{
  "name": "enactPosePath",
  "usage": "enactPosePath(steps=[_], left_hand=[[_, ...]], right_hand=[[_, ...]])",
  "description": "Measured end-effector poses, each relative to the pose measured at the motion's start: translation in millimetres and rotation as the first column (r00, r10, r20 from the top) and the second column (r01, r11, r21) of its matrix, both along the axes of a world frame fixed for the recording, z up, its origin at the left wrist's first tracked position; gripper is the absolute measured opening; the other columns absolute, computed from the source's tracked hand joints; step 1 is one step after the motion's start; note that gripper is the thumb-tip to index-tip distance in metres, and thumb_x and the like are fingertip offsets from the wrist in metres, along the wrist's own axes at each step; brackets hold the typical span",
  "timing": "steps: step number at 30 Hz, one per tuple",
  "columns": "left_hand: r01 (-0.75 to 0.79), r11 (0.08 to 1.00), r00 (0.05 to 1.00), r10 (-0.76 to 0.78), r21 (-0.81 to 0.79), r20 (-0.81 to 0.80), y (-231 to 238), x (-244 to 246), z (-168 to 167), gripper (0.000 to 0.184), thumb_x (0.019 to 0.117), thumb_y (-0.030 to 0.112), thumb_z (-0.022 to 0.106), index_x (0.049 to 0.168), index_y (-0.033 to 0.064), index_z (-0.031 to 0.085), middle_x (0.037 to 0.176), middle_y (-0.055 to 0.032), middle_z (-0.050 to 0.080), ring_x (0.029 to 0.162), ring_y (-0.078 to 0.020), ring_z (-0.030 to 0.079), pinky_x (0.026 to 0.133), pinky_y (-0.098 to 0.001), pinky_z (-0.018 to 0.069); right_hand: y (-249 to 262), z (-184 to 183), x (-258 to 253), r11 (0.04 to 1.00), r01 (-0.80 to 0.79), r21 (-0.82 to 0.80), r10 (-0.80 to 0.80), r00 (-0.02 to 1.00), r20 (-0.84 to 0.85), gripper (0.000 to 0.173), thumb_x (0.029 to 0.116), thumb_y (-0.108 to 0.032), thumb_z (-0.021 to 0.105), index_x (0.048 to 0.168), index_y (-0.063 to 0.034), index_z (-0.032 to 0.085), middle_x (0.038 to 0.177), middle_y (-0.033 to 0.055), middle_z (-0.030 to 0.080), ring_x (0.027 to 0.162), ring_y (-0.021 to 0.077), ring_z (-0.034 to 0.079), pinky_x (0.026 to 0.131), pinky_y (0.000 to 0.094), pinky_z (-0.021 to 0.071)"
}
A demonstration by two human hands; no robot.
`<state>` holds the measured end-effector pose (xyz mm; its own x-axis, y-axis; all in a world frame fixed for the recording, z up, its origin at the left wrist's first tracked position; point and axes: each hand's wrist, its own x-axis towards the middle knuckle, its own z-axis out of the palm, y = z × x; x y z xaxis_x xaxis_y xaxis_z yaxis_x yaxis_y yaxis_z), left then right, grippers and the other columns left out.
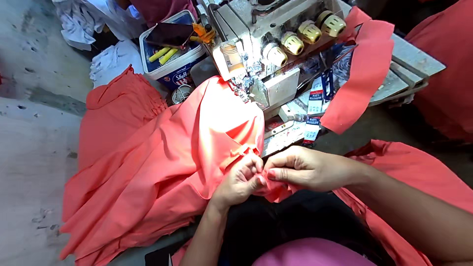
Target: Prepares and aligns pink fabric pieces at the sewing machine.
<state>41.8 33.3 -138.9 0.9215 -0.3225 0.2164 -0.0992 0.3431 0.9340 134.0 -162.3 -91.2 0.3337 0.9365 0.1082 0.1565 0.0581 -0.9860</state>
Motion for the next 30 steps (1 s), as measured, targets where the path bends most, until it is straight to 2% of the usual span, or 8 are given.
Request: enactPosePath(steps=[4, 7, 13, 15, 18, 22, 26, 30], left_hand=[[-0.186, 0.906, 0.982, 0.185, 0.381, 0.041, 17.9, -1.5, 25.5, 0.026, 0.0989, 0.021, 0.063, 0.115, 0.0003, 0.062, 0.078, 0.0184, 0.056, 0.068, 0.0133, 0.047, 0.063, -0.0084, 0.0418], [-0.210, 0.823, 0.976, 0.146, 0.528, 0.161, 24.1, -4.2, 37.2, 0.036, 0.1003, 0.028, 0.062, 0.108, -0.0074, 0.068, 0.097, 0.0041, 0.070, 0.088, 0.0109, 0.060, 0.081, -0.0114, 0.0508], [-0.278, 0.752, 0.950, 0.125, 0.598, 0.285, 21.5, -6.3, 40.8, 0.017, 0.0939, 0.007, 0.065, 0.100, -0.0076, 0.070, 0.093, -0.0077, 0.073, 0.088, 0.0045, 0.064, 0.083, -0.0125, 0.0514], [-0.358, 0.654, 0.918, 0.116, 0.666, 0.379, 21.1, -7.8, 43.9, 0.014, 0.0938, 0.008, 0.066, 0.099, -0.0041, 0.072, 0.090, -0.0088, 0.074, 0.084, 0.0003, 0.067, 0.080, -0.0145, 0.0524], [-0.430, 0.412, 0.894, 0.068, 0.803, 0.444, 24.3, -13.2, 57.2, 0.014, 0.0899, 0.021, 0.070, 0.094, 0.0079, 0.073, 0.076, -0.0016, 0.070, 0.066, -0.0059, 0.064, 0.060, -0.0225, 0.0517], [-0.214, 0.287, 0.969, -0.057, 0.934, 0.239, 46.6, -10.2, 93.7, 0.023, 0.0860, 0.027, 0.067, 0.098, 0.0064, 0.068, 0.069, -0.0039, 0.063, 0.058, -0.0145, 0.059, 0.052, -0.0330, 0.0484], [-0.357, 0.176, 0.933, 0.029, 0.917, 0.358, 52.9, 11.1, 124.1, 0.015, 0.0899, 0.012, 0.063, 0.096, 0.0009, 0.071, 0.079, -0.0085, 0.069, 0.070, -0.0150, 0.065, 0.066, -0.0329, 0.0552], [-0.623, 0.048, 0.770, 0.212, 0.781, 0.601, 46.2, 57.3, 121.7, 0.009, 0.0878, 0.005, 0.069, 0.091, -0.0035, 0.069, 0.088, -0.0131, 0.066, 0.083, -0.0205, 0.063, 0.074, -0.0370, 0.0513]], right_hand=[[-4.3, -5.6, -5.1, 0.987, 0.151, 0.047, -0.158, 0.959, 0.237, 0.026, 0.0922, -0.022, 0.069, 0.103, 0.0013, 0.065, 0.085, 0.0012, 0.063, 0.075, -0.0073, 0.054, 0.067, 0.0076, 0.0433], [-3.5, -13.9, -11.1, 0.959, 0.248, 0.137, -0.283, 0.878, 0.387, 0.021, 0.0956, -0.018, 0.062, 0.090, 0.0007, 0.069, 0.075, 0.0034, 0.063, 0.067, -0.0051, 0.052, 0.061, 0.0076, 0.0397], [-1.7, -21.5, -22.8, 0.916, 0.357, 0.185, -0.402, 0.816, 0.415, 0.017, 0.0975, -0.015, 0.059, 0.095, 0.0004, 0.065, 0.071, 0.0027, 0.059, 0.063, -0.0029, 0.049, 0.060, 0.0085, 0.0394], [0.2, -28.2, -26.2, 0.902, 0.379, 0.207, -0.432, 0.789, 0.437, 0.021, 0.0991, -0.015, 0.058, 0.107, 0.0019, 0.069, 0.074, 0.0062, 0.064, 0.064, 0.0025, 0.055, 0.062, 0.0129, 0.0449], [1.2, -43.6, -31.7, 0.908, 0.355, 0.221, -0.418, 0.799, 0.433, 0.020, 0.1013, -0.011, 0.054, 0.100, 0.0005, 0.070, 0.082, 0.0095, 0.070, 0.073, 0.0062, 0.065, 0.070, 0.0157, 0.0514], [8.8, -57.6, -46.0, 0.875, 0.423, 0.233, -0.479, 0.823, 0.304, 0.019, 0.1009, -0.011, 0.053, 0.098, 0.0013, 0.067, 0.077, 0.0069, 0.066, 0.069, 0.0008, 0.060, 0.067, 0.0107, 0.0484], [32.0, -52.4, -43.4, 0.741, 0.585, 0.329, -0.648, 0.751, 0.125, 0.018, 0.0998, -0.006, 0.053, 0.098, 0.0070, 0.065, 0.079, 0.0066, 0.067, 0.071, -0.0048, 0.059, 0.069, 0.0080, 0.0486], [60.7, -41.5, -12.4, 0.490, 0.772, 0.404, -0.866, 0.483, 0.127, 0.012, 0.0932, -0.009, 0.063, 0.090, 0.0002, 0.071, 0.095, 0.0050, 0.062, 0.094, 0.0002, 0.058, 0.085, 0.0119, 0.0479]])
